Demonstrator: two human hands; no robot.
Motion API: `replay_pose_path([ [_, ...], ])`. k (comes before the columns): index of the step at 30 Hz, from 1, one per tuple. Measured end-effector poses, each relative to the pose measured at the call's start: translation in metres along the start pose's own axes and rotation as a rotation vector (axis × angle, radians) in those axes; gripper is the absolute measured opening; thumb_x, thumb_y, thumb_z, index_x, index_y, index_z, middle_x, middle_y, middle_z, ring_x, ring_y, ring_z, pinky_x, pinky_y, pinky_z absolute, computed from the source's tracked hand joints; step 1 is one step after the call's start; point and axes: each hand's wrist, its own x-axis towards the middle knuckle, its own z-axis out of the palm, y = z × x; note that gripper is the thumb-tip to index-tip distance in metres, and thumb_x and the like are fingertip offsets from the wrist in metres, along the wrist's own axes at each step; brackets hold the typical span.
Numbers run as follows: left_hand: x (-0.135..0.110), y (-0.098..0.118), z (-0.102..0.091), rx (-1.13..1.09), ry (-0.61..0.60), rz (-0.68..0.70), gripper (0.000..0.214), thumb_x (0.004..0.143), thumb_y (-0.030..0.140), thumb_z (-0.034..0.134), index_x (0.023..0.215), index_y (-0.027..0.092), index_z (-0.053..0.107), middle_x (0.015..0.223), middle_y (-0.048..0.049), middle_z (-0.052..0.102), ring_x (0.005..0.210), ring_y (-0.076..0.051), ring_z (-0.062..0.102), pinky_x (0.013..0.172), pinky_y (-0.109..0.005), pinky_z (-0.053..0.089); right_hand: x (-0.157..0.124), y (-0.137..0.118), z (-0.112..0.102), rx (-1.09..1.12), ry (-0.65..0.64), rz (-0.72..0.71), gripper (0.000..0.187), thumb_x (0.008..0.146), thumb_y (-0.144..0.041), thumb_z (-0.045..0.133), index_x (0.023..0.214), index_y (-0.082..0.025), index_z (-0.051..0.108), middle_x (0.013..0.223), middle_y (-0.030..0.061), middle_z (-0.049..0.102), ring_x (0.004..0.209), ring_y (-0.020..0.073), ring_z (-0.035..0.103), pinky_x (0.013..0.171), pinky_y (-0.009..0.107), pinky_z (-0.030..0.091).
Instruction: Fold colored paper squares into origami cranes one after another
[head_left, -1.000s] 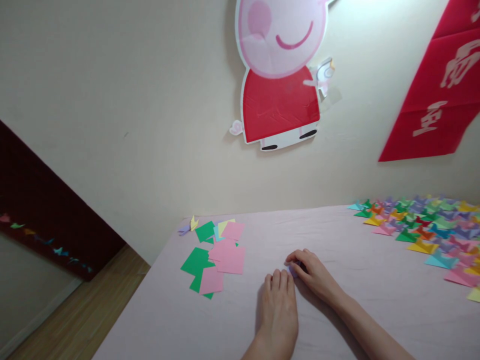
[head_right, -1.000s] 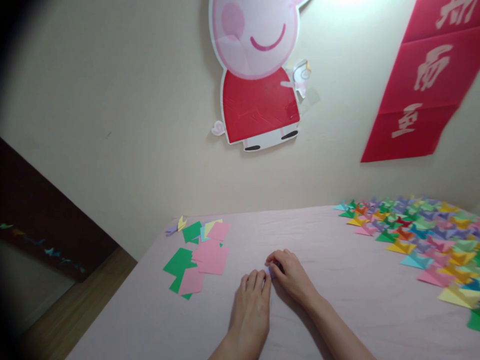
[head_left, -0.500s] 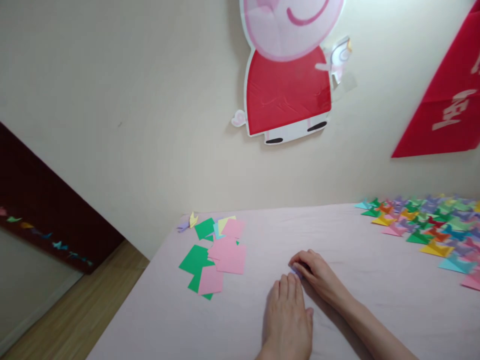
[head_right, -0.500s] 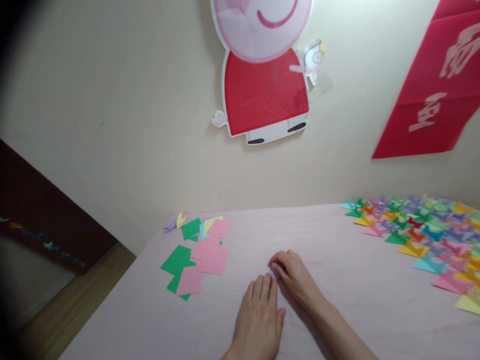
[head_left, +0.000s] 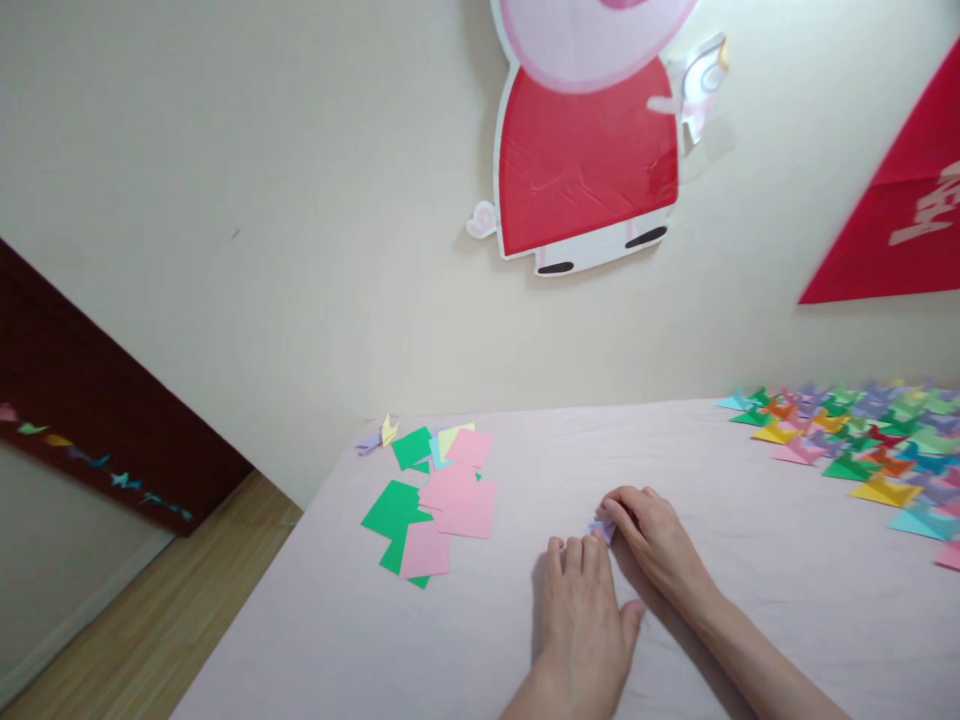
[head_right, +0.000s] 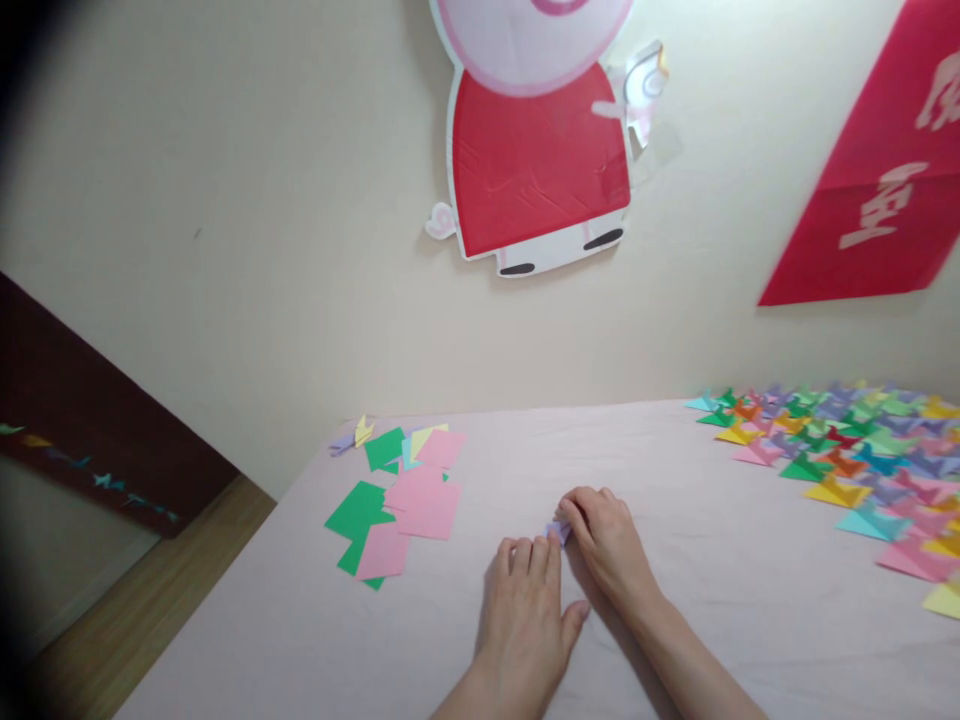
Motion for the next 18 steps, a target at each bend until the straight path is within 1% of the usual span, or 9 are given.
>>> replay_pose_path([
  [3,0.0,0.0,0.001,0.003,-0.01,0.005,0.066,0.095,0.052,0.051,0.143,0.007,0.046,0.132,-0.0166,0.056,0.12,-0.032,0.048,0.112,-0.049,0.033,-0.001,-0.001,-0.004,-0.149,0.008,-0.004,0.033,0.094,-0.039,0.045,0.07,-0.023,0.062,0.078,0.0071,0.065,0.079,0.0255,0.054,0.073,0.039,0.038],
  [6,0.001,0.0,0.0,0.018,-0.02,0.016,0.066,0.096,0.052,0.049,0.143,0.007,0.046,0.133,-0.0167,0.056,0.121,-0.032,0.047,0.112,-0.049,0.032,-0.001,-0.001,-0.004,-0.179,-0.003,-0.013,0.031,0.092,-0.039,0.052,0.068,-0.023,0.063,0.084,0.0068,0.064,0.083,0.0256,0.052,0.075,0.039,0.037],
  [10,0.003,0.001,-0.003,0.023,-0.037,0.01,0.066,0.095,0.052,0.051,0.142,0.006,0.047,0.132,-0.0161,0.057,0.119,-0.031,0.048,0.111,-0.049,0.034,-0.001,0.001,0.001,-0.185,-0.007,-0.018,0.028,0.091,-0.034,0.054,0.068,-0.023,0.064,0.091,0.0062,0.064,0.087,0.0257,0.052,0.076,0.039,0.036],
  [13,0.004,0.001,-0.005,0.026,-0.049,0.015,0.064,0.095,0.052,0.052,0.141,0.009,0.049,0.132,-0.015,0.058,0.12,-0.031,0.049,0.111,-0.05,0.035,-0.001,0.001,0.006,-0.199,-0.001,-0.027,0.027,0.092,-0.033,0.054,0.07,-0.023,0.064,0.091,0.0061,0.063,0.087,0.0254,0.051,0.075,0.038,0.036],
  [15,0.004,0.0,-0.005,0.031,-0.052,0.024,0.061,0.095,0.052,0.052,0.141,0.012,0.05,0.134,-0.014,0.058,0.121,-0.031,0.049,0.111,-0.05,0.034,-0.002,0.001,0.007,-0.217,0.011,-0.04,0.025,0.092,-0.032,0.054,0.071,-0.023,0.064,0.092,0.0063,0.063,0.087,0.0255,0.051,0.076,0.038,0.036],
  [18,0.005,-0.002,-0.002,0.034,-0.054,0.034,0.062,0.095,0.053,0.052,0.14,0.011,0.051,0.137,-0.0143,0.056,0.126,-0.032,0.046,0.112,-0.05,0.033,-0.002,0.002,0.006,-0.258,0.025,-0.057,0.022,0.092,-0.03,0.053,0.073,-0.023,0.061,0.091,0.0064,0.062,0.087,0.0255,0.051,0.076,0.038,0.035],
])
